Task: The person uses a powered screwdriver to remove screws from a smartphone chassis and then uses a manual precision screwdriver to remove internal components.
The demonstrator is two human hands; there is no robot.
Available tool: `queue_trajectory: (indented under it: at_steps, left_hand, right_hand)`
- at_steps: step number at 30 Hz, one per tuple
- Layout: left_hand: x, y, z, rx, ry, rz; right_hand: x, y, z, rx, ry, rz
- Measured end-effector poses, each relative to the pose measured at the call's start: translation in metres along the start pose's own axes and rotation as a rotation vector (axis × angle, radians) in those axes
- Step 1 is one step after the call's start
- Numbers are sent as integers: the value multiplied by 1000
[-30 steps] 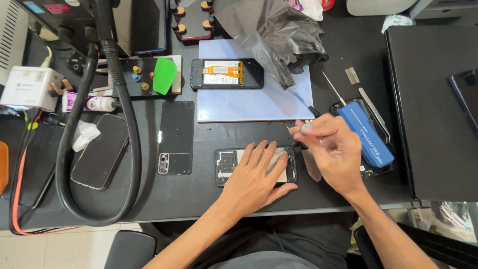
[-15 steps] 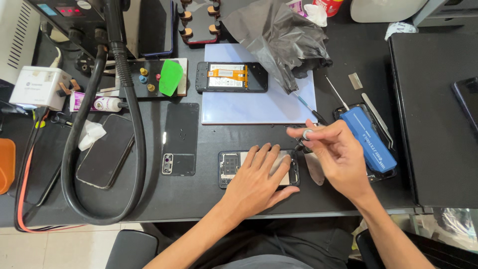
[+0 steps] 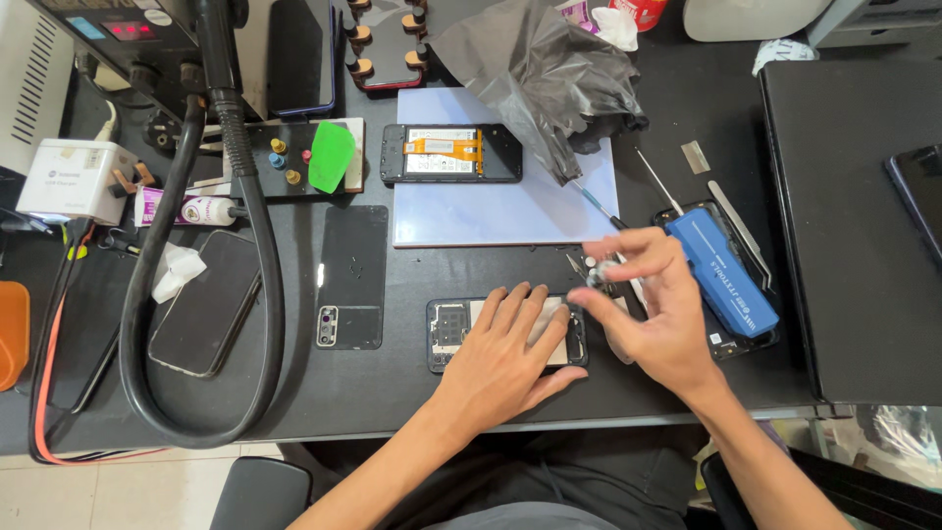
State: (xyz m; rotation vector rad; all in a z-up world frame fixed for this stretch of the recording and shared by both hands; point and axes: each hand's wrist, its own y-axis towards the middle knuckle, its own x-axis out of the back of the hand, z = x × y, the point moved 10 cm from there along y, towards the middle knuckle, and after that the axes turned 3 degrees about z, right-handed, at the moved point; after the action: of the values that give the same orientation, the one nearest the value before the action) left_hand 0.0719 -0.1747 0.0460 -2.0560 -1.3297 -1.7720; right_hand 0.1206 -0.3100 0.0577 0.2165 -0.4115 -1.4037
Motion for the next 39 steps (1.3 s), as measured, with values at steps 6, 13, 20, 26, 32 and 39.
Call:
queue_trajectory:
  at_steps: [6,13,20,26,32,39]
  left_hand:
    - [1,0,0,2,-8,1]
    - [1,0,0,5,-8,-4]
    - [3,0,-1,-4,9,-20]
    - [2,0,-1,-2,6,-18]
    - [5,0,-2,-6,20,-36]
    - [4,1,-1,0,14,-25]
  right_hand:
    - [7,0,-13,-159,88,80]
    - [11,-8,-18,-42,92,-24]
    - [3,-1,-4,-26,12,29]
    - [7,0,-2,-54,37,52]
    - [8,-5,-19,-40,154,-42]
    - [2,-6,-3,19,22,75]
